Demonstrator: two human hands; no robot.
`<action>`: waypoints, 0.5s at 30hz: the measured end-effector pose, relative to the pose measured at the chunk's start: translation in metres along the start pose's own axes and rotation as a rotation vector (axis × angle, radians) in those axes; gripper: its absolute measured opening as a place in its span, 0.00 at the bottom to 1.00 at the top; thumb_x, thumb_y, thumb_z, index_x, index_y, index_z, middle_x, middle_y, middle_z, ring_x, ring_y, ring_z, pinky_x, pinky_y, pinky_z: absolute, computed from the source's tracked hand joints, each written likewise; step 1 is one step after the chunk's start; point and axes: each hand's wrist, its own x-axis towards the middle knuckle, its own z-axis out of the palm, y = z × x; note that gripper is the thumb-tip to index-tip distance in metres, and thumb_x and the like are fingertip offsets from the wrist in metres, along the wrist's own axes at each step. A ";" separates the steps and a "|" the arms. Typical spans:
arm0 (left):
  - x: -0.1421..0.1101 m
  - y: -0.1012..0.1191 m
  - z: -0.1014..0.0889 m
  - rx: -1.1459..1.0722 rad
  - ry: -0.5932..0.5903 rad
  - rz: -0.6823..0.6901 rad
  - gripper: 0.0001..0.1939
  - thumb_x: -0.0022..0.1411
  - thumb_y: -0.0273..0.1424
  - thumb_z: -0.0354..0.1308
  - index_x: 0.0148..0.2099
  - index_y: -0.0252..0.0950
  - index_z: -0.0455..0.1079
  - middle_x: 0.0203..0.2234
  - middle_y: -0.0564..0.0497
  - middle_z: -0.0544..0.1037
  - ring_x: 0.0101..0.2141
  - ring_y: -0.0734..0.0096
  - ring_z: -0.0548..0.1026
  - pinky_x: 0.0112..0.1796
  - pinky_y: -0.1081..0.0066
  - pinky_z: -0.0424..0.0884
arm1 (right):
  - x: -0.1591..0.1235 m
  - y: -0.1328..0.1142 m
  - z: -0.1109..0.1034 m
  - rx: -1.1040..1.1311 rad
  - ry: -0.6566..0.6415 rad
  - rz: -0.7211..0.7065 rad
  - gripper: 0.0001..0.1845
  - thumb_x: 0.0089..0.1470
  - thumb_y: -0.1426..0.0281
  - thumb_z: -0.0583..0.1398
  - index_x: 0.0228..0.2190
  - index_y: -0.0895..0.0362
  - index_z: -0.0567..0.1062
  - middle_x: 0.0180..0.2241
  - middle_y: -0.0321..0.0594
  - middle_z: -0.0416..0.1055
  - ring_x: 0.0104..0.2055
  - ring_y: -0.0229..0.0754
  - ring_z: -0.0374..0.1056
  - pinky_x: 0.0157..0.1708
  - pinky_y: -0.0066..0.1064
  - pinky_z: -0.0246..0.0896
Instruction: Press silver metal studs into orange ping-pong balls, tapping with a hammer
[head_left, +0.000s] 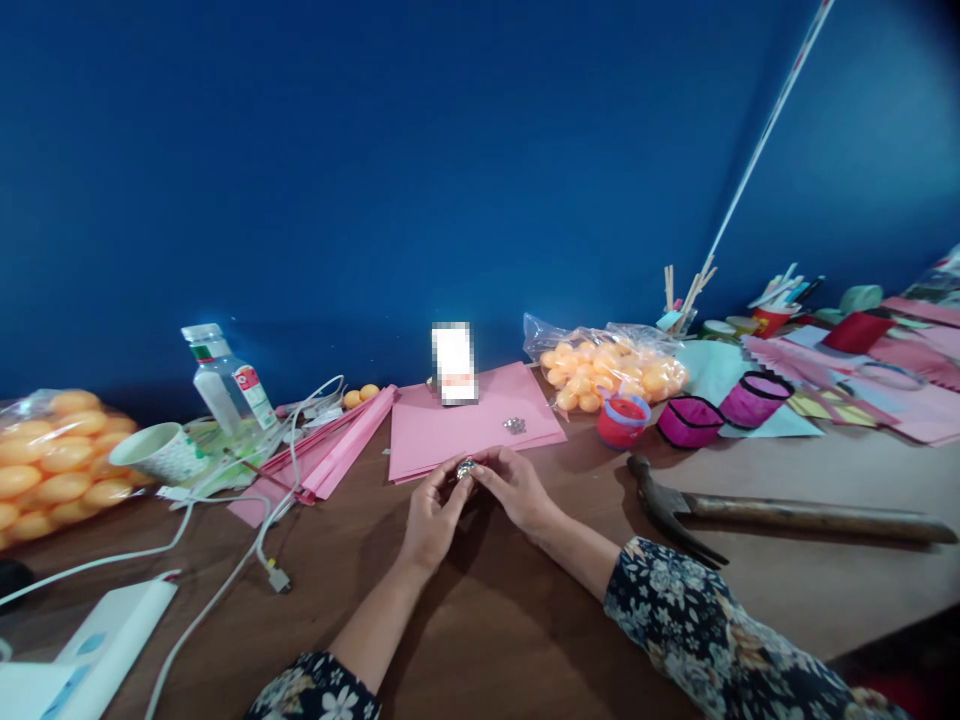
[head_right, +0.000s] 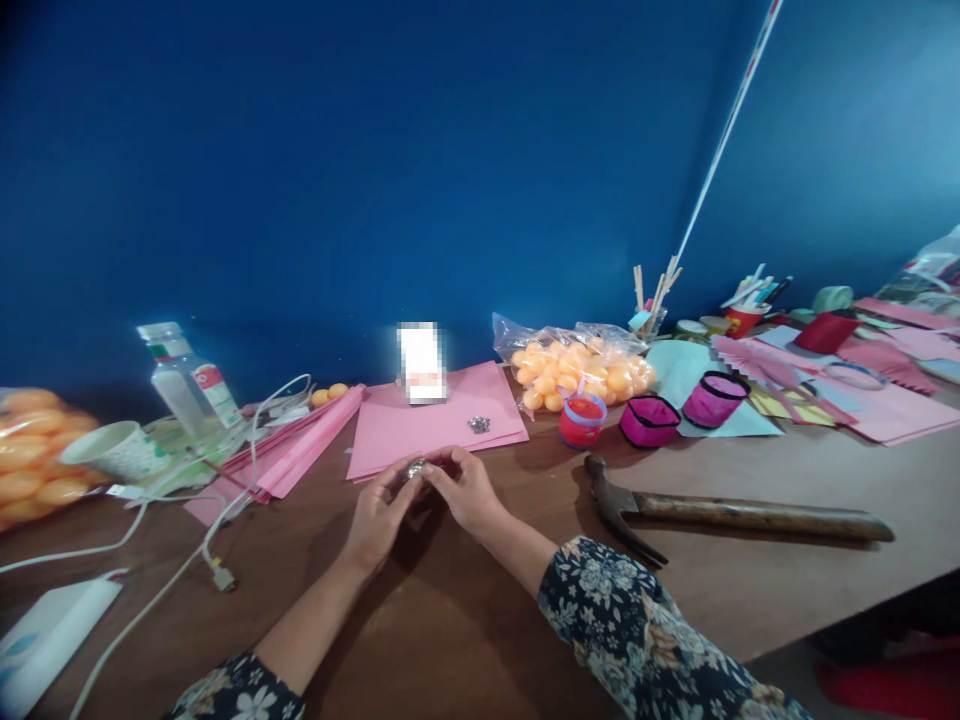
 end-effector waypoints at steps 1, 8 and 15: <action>0.001 -0.001 -0.001 -0.047 0.005 -0.030 0.22 0.50 0.34 0.60 0.49 0.36 0.67 0.40 0.47 0.76 0.41 0.64 0.73 0.45 0.64 0.68 | 0.002 -0.001 -0.002 -0.033 -0.024 -0.008 0.11 0.48 0.64 0.59 0.33 0.58 0.71 0.31 0.39 0.72 0.33 0.39 0.67 0.37 0.31 0.63; 0.004 -0.006 -0.004 -0.313 0.045 -0.165 0.21 0.51 0.33 0.59 0.49 0.36 0.68 0.43 0.46 0.75 0.42 0.66 0.73 0.47 0.62 0.66 | 0.025 -0.009 -0.044 -0.845 0.186 -0.148 0.10 0.50 0.70 0.54 0.35 0.56 0.72 0.38 0.41 0.71 0.39 0.42 0.64 0.39 0.32 0.58; 0.004 -0.007 -0.004 -0.342 0.076 -0.130 0.18 0.51 0.32 0.59 0.46 0.36 0.70 0.41 0.48 0.76 0.44 0.66 0.71 0.47 0.63 0.66 | 0.034 0.000 -0.070 -1.382 0.224 -0.116 0.13 0.52 0.74 0.51 0.36 0.54 0.73 0.36 0.41 0.71 0.40 0.45 0.61 0.42 0.32 0.50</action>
